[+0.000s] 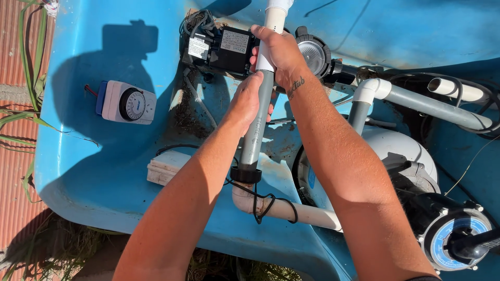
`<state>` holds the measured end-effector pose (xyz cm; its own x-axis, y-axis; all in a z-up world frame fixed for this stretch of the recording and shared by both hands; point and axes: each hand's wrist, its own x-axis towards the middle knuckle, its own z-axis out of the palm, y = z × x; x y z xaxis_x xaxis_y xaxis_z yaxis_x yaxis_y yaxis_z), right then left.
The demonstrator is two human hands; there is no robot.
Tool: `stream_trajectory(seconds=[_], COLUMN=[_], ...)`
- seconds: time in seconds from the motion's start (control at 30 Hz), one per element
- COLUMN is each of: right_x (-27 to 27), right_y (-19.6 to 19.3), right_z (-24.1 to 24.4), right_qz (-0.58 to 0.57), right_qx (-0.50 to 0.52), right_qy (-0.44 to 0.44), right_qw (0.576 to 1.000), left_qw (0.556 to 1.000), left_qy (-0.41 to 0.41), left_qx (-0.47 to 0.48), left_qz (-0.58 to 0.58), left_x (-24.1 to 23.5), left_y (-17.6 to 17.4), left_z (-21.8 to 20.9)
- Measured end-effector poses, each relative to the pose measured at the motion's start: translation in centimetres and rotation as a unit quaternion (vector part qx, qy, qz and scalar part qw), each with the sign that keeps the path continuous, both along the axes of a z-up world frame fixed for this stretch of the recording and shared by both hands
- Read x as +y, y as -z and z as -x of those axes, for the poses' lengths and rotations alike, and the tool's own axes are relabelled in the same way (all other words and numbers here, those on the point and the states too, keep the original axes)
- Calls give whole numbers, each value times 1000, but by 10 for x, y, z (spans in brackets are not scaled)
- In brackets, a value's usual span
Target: The person removes a section of white PVC pipe from a pool filtration system, applies glue to a new pipe segment and elbow fitting, and reassembles the connection. The person then secures the new pipe section into place within the blue equipment housing.
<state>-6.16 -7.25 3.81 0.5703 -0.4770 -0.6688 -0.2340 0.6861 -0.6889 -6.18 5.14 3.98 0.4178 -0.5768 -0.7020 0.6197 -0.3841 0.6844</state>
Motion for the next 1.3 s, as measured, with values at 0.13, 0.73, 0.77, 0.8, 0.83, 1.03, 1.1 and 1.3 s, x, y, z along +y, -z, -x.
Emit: stream_trajectory(seconds=[0.13, 0.73, 0.77, 0.8, 0.83, 1.03, 1.1, 1.3], right_x=[3, 2, 10, 18, 20, 19, 22, 41], right_y=[4, 33, 29, 24, 22, 8, 3, -19], right_z=[-2, 100, 100, 101, 97, 76, 74, 74], right_qz=[16, 155, 153, 150, 151, 254, 249, 152], right_qx=[6, 48, 31, 15, 17, 32, 50, 2], right_qy=[7, -37, -71, -104, -95, -115, -114, 14], right_qw=[1000, 986, 985, 983, 984, 960, 960, 988], left_qw=[1000, 943, 936, 929, 928, 923, 938, 943], left_qy=[2, 180, 195, 211, 219, 214, 181, 174], left_qx=[-25, -275, -286, -297, -297, -314, -292, -279], left_qz=[0, -55, -57, -59, -56, -65, -44, -45], left_x=[0, 61, 58, 55, 51, 34, 30, 24], left_y=[1, -18, -21, -24, -25, -3, 4, 7], left_z=[1, 2, -1, -2, -3, -19, -20, -20])
